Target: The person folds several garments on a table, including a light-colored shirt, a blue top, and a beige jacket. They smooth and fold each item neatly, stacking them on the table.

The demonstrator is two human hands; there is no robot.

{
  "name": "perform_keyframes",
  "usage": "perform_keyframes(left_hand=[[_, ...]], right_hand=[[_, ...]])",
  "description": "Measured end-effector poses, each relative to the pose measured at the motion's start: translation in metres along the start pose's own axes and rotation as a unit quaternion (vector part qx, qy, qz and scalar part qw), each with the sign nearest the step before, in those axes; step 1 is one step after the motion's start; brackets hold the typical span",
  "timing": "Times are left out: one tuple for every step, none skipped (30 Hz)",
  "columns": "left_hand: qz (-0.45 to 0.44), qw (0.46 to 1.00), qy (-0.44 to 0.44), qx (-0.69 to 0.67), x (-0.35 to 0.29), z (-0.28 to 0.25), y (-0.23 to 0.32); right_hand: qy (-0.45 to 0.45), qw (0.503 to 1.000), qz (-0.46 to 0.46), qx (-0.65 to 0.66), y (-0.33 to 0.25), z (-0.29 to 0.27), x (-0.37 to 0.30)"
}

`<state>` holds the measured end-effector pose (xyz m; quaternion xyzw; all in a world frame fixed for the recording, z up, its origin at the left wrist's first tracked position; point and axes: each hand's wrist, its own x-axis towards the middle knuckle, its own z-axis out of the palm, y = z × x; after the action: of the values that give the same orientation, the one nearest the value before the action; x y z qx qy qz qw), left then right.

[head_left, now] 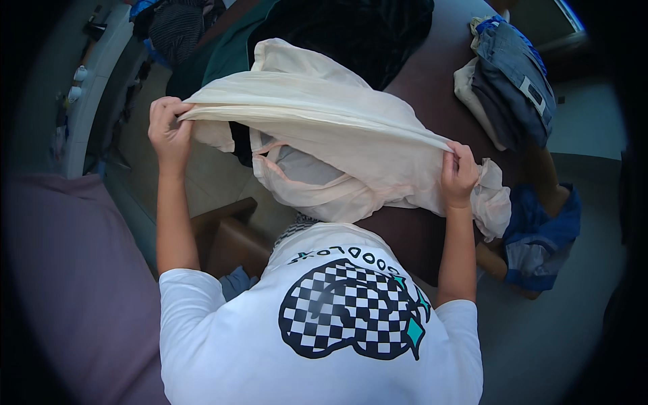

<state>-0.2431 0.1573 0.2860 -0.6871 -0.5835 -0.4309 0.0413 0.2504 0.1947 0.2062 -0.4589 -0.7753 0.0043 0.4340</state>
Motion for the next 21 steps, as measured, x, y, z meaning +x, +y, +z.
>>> perform_keyframes(left_hand=[[-0.048,0.996,0.011,-0.071,0.0,-0.002,-0.005],[-0.096,0.985,0.022,-0.141,0.001,-0.005,-0.008],[-0.141,0.973,0.006,-0.181,0.004,-0.011,-0.006],[-0.142,0.971,0.014,-0.19,0.006,-0.013,-0.007],[-0.144,0.969,0.023,-0.199,0.008,-0.014,-0.008],[-0.146,0.966,0.03,-0.21,0.011,-0.014,-0.009],[-0.137,0.966,0.041,-0.216,0.013,-0.014,-0.008],[-0.144,0.962,0.045,-0.226,0.016,-0.016,-0.007],[-0.152,0.959,0.048,-0.236,0.018,-0.018,-0.006],[-0.159,0.955,0.051,-0.246,0.02,-0.02,-0.007],[-0.165,0.951,0.059,-0.255,0.023,-0.023,-0.008],[-0.16,0.949,0.081,-0.257,0.026,-0.026,-0.007],[-0.156,0.948,0.103,-0.26,0.031,-0.028,-0.004],[-0.151,0.945,0.124,-0.262,0.034,-0.031,-0.003],[-0.169,0.941,0.136,-0.259,0.035,-0.036,-0.006],[-0.172,0.946,0.121,-0.247,0.036,-0.041,-0.008],[-0.174,0.95,0.107,-0.235,0.036,-0.048,-0.01],[-0.177,0.954,0.093,-0.223,0.036,-0.053,-0.012],[-0.171,0.958,0.095,-0.21,0.035,-0.056,-0.014],[-0.167,0.959,0.099,-0.208,0.035,-0.059,-0.016],[-0.164,0.959,0.105,-0.205,0.034,-0.063,-0.017]], right_hand=[[0.017,0.999,-0.017,0.023,0.0,-0.004,0.003],[-0.042,0.997,0.025,0.054,-0.003,-0.013,0.006],[-0.101,0.989,0.068,0.086,-0.008,-0.026,0.01],[-0.16,0.974,0.108,0.117,-0.013,-0.037,0.014],[-0.212,0.963,0.12,0.115,-0.015,-0.043,0.018],[-0.229,0.961,0.092,0.126,-0.014,-0.046,0.016],[-0.245,0.958,0.065,0.137,-0.012,-0.049,0.014],[-0.262,0.953,0.038,0.147,-0.01,-0.052,0.012],[-0.29,0.946,0.061,0.132,-0.009,-0.056,0.009],[-0.299,0.946,0.066,0.104,-0.004,-0.06,0.005],[-0.309,0.945,0.07,0.076,0.004,-0.062,-0.002],[-0.319,0.944,0.074,0.047,0.011,-0.066,-0.006],[-0.319,0.943,0.085,0.032,0.017,-0.071,-0.01],[-0.319,0.943,0.097,0.017,0.022,-0.077,-0.013],[-0.318,0.942,0.109,0.002,0.025,-0.08,-0.014],[-0.298,0.949,0.098,0.003,0.026,-0.083,-0.013],[-0.278,0.957,0.088,0.004,0.026,-0.086,-0.01],[-0.258,0.963,0.077,0.005,0.026,-0.088,-0.008],[-0.241,0.961,0.131,0.035,0.029,-0.087,-0.012],[-0.223,0.955,0.185,0.066,0.033,-0.086,-0.018],[-0.204,0.945,0.236,0.097,0.033,-0.086,-0.019]])
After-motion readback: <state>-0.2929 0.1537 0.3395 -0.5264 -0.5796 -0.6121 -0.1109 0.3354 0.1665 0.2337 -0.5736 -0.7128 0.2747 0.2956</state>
